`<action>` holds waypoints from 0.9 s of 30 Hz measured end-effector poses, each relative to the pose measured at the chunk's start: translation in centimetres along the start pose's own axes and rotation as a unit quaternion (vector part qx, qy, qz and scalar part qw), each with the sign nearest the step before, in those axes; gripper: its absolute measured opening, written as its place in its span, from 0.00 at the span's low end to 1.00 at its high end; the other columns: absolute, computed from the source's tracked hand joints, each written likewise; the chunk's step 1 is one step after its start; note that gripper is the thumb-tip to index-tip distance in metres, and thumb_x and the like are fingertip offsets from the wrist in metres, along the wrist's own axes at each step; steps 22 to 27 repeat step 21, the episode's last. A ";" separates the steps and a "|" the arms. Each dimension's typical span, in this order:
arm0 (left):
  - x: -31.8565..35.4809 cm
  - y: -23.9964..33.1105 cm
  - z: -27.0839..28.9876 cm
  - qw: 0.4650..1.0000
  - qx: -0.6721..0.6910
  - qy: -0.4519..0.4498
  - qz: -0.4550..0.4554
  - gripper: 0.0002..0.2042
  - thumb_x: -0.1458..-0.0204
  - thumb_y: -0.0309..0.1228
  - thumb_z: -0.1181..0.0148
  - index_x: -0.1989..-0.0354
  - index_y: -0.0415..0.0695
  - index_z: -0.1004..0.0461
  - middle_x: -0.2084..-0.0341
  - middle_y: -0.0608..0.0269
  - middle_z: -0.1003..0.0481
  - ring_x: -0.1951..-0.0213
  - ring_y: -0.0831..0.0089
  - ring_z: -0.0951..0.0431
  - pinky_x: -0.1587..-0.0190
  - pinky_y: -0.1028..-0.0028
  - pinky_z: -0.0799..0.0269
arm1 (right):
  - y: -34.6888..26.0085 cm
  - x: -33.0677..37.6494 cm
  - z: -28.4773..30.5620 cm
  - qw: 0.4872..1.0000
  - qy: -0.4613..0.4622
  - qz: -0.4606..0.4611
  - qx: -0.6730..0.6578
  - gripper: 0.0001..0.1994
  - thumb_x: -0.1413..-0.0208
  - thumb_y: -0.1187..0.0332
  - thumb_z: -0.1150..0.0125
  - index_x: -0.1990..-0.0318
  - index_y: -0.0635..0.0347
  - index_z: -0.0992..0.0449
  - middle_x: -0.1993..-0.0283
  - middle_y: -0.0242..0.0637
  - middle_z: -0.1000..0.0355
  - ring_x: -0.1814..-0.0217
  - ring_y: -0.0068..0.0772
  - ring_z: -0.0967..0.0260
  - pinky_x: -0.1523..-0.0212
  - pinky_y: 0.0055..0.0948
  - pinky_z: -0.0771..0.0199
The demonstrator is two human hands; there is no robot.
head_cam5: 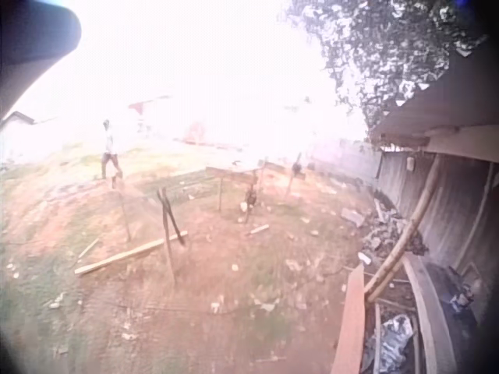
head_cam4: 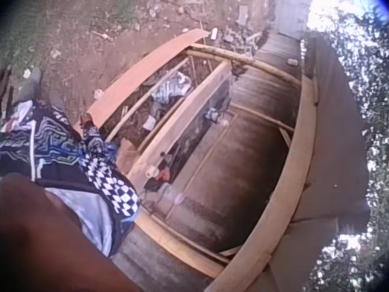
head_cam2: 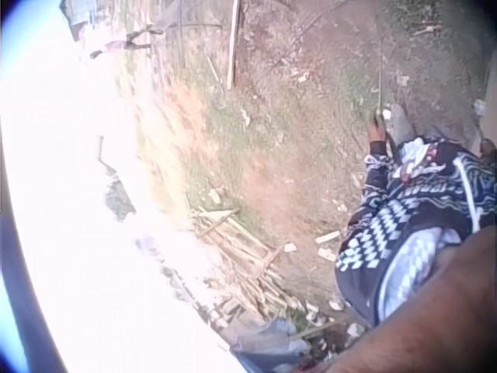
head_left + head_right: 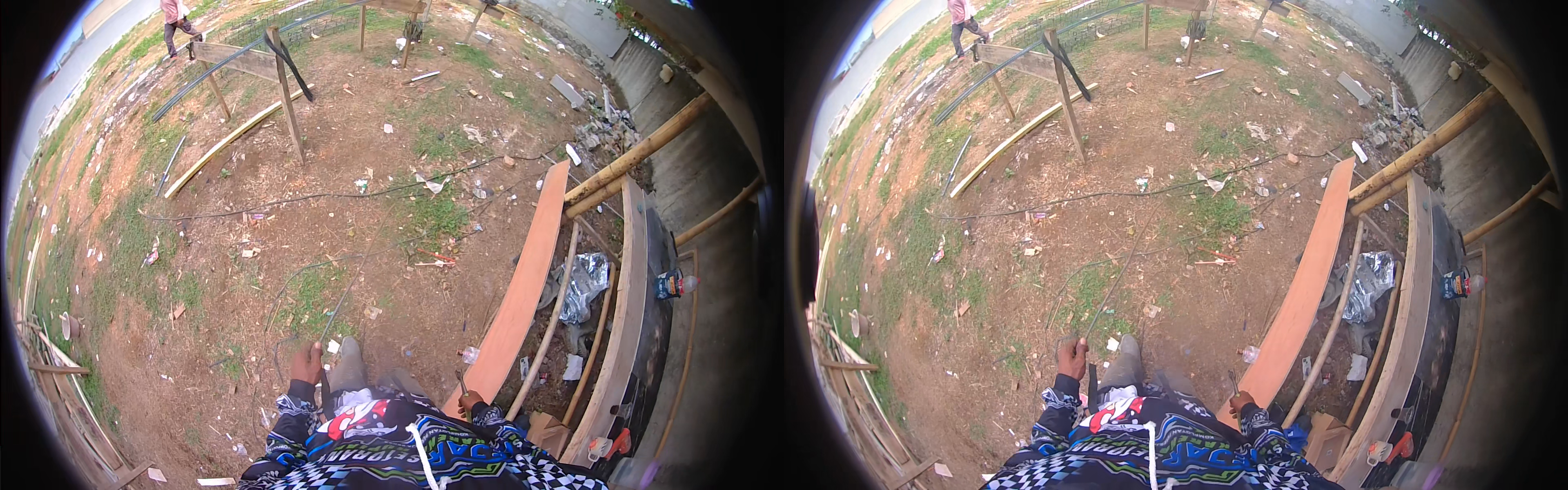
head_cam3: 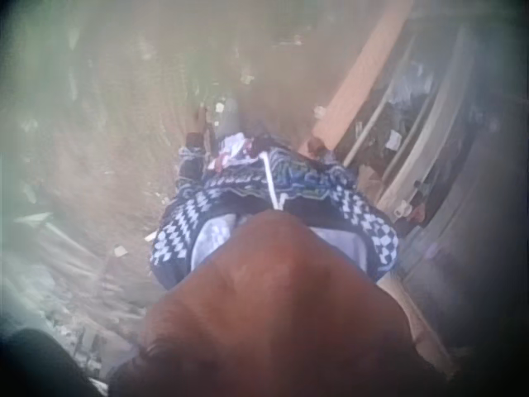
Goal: The person assembles a rebar cage by hand, aligning multiple steel bars and securing them with wire ties. They use a wooden stick to assist in positioning and twisting the wire, then place the assembled cage on the ground.
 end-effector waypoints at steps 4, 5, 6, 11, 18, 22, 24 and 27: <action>-16.7 13.5 -0.9 0.997 -0.002 -0.032 -0.074 0.21 0.39 0.44 0.52 0.75 0.37 0.29 0.85 0.56 0.33 0.79 0.69 0.33 0.74 0.67 0.38 | -3.4 -1.6 2.6 0.987 -0.007 0.015 0.161 0.09 0.47 0.70 0.48 0.62 0.68 0.27 0.68 0.47 0.26 0.71 0.43 0.23 0.73 0.40 0.22; -20.5 15.5 -1.4 0.997 -0.004 -0.035 -0.074 0.21 0.39 0.44 0.52 0.76 0.37 0.29 0.86 0.57 0.34 0.79 0.71 0.34 0.75 0.68 0.39 | -5.1 -3.0 3.1 0.988 0.007 0.013 0.156 0.10 0.47 0.70 0.47 0.62 0.67 0.26 0.68 0.47 0.25 0.70 0.42 0.23 0.72 0.40 0.22; -24.9 17.9 -3.0 0.995 0.000 -0.045 -0.085 0.21 0.38 0.44 0.52 0.76 0.37 0.29 0.86 0.58 0.35 0.80 0.72 0.34 0.75 0.68 0.40 | -7.0 -4.7 4.0 0.989 0.023 0.011 0.145 0.10 0.47 0.70 0.47 0.63 0.67 0.26 0.68 0.47 0.25 0.70 0.42 0.23 0.72 0.40 0.22; -44.3 26.6 -11.9 0.991 0.007 -0.107 -0.078 0.21 0.39 0.44 0.52 0.76 0.38 0.29 0.89 0.64 0.37 0.81 0.76 0.36 0.77 0.70 0.42 | -20.3 -14.8 8.8 0.991 0.057 0.010 0.119 0.10 0.49 0.68 0.45 0.64 0.66 0.24 0.68 0.46 0.24 0.69 0.42 0.22 0.70 0.38 0.22; -61.8 38.4 -21.8 0.993 0.043 -0.109 -0.033 0.19 0.40 0.45 0.49 0.72 0.41 0.25 0.85 0.65 0.32 0.81 0.79 0.35 0.78 0.72 0.41 | -47.8 -26.8 24.7 0.977 0.118 0.049 0.170 0.11 0.52 0.66 0.43 0.65 0.65 0.22 0.68 0.45 0.22 0.68 0.41 0.21 0.68 0.35 0.23; -70.9 42.4 -25.0 0.992 0.073 -0.104 -0.003 0.18 0.41 0.46 0.47 0.68 0.41 0.24 0.83 0.64 0.29 0.79 0.79 0.32 0.77 0.73 0.39 | -68.1 -26.9 35.3 0.991 0.097 0.070 0.066 0.18 0.53 0.62 0.42 0.56 0.62 0.22 0.64 0.49 0.22 0.59 0.42 0.22 0.59 0.36 0.24; -70.9 42.4 -25.0 0.992 0.073 -0.104 -0.003 0.18 0.41 0.46 0.47 0.68 0.41 0.24 0.83 0.64 0.29 0.79 0.79 0.32 0.77 0.73 0.39 | -68.1 -26.9 35.3 0.991 0.097 0.070 0.066 0.18 0.53 0.62 0.42 0.56 0.62 0.22 0.64 0.49 0.22 0.59 0.42 0.22 0.59 0.36 0.24; -70.9 42.4 -25.0 0.992 0.073 -0.104 -0.003 0.18 0.41 0.46 0.47 0.68 0.41 0.24 0.83 0.64 0.29 0.79 0.79 0.32 0.77 0.73 0.39 | -68.1 -26.9 35.3 0.991 0.097 0.070 0.066 0.18 0.53 0.62 0.42 0.56 0.62 0.22 0.64 0.49 0.22 0.59 0.42 0.22 0.59 0.36 0.24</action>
Point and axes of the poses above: each hand's wrist, its own x-axis away from the middle knuckle, its own z-axis out of the back of the hand, y = z × x, the point moved 5 cm from there along -x, towards the middle knuckle
